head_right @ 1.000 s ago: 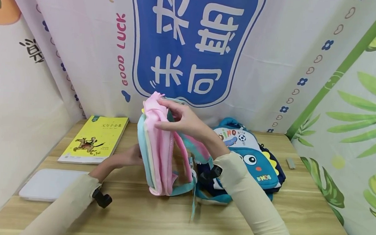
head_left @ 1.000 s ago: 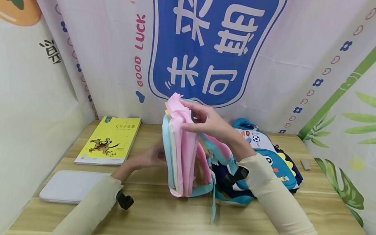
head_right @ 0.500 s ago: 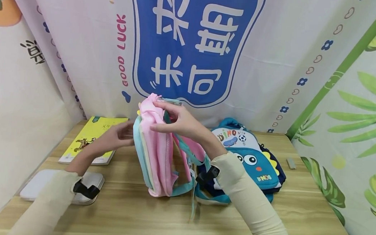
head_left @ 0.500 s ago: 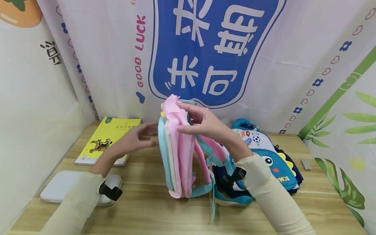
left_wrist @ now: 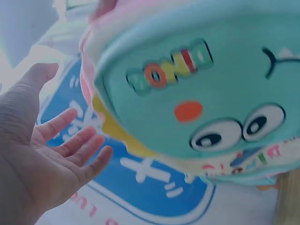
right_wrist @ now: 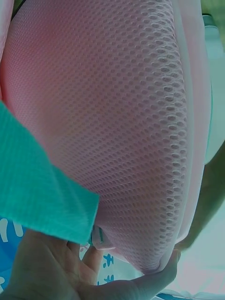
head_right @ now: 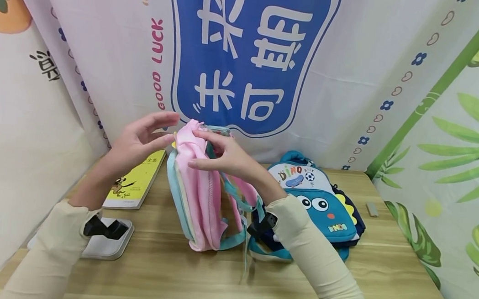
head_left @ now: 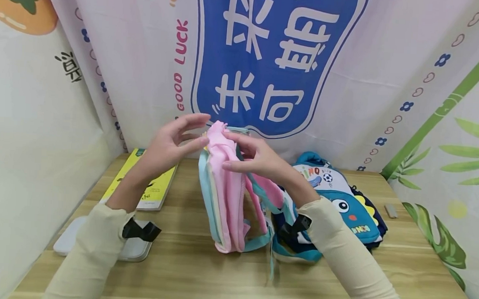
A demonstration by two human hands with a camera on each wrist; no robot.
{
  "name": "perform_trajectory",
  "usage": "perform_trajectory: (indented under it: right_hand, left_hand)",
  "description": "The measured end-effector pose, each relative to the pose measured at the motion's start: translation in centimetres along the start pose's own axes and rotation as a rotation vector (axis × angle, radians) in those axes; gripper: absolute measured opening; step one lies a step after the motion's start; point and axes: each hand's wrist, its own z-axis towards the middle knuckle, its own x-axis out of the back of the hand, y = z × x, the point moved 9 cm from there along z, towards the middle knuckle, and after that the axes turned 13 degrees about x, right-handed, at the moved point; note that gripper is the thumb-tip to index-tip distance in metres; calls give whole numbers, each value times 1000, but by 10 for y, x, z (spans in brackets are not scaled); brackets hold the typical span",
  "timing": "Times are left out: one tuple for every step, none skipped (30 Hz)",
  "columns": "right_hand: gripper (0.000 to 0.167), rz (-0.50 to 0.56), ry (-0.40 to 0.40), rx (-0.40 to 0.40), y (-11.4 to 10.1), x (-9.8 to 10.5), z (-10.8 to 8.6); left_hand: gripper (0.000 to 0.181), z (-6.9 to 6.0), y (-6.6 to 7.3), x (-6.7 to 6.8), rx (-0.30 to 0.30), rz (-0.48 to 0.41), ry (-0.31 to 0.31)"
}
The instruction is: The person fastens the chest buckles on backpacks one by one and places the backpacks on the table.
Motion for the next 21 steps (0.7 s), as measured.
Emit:
perform_trajectory:
  right_hand:
    - [78,1,-1,3,0,0,0]
    - [78,3,-3,5,-1,0,0]
    - [78,6,-4,8,-1,0,0]
    - [78,10,-6,11,-1,0,0]
    - [79,14,-7,12,-1,-1,0]
    - [80,17,-7,13,-1,-1,0]
    - [81,21,-9,14,-1,-1,0]
    - [83,25,-10,15,-1,-1,0]
    - [85,31,-11,15,-1,-1,0]
    - [88,34,-12,13,0,-2,0]
    - [90,40,-13,15,1,-2,-1]
    - [93,45,-15,18,1,-2,-1]
    - [96,49,-19,21,1,-2,-2]
    - [98,49,-23,23,1,-3,-2]
    - [101,45,-28,26,2,-3,-2]
    - [103,38,-34,27,2,-3,-3]
    - [106,29,-40,30,2,-4,-3]
    - [109,15,-50,32,2,-5,-3]
    - [111,-1,-58,33,3,-6,-3]
    - [114,-17,-65,33,3,-6,-4]
    - [116,-29,-72,33,3,-7,-4]
  left_hand:
    - [56,1,4,-4,-5,13,-14]
    - [56,1,8,-7,-9,30,-28]
    - [57,2,10,-11,-11,46,-41]
    - [57,3,12,-14,-14,61,-49]
    - [58,4,13,-17,-15,79,-53]
    - [57,5,13,-19,-16,92,-55]
    - [57,5,13,-21,-17,104,-56]
    - [58,6,13,-22,-16,118,-55]
    - [58,7,12,-24,-16,129,-54]
    - [57,8,11,-25,-15,139,-54]
    - [57,8,10,-25,-13,147,-54]
    - [56,9,9,-26,-15,151,-55]
    - [56,9,8,-27,-17,159,-57]
    - [55,10,8,-27,-18,164,-60]
    - [54,10,8,-28,-20,169,-62]
    - [53,10,8,-28,-20,171,-64]
    - [53,10,8,-28,-21,171,-67]
    - [52,10,7,-28,-22,171,-69]
    - [52,10,8,-27,-21,168,-72]
    - [51,10,8,-27,-18,164,-73]
    - [51,9,7,-26,-15,162,-74]
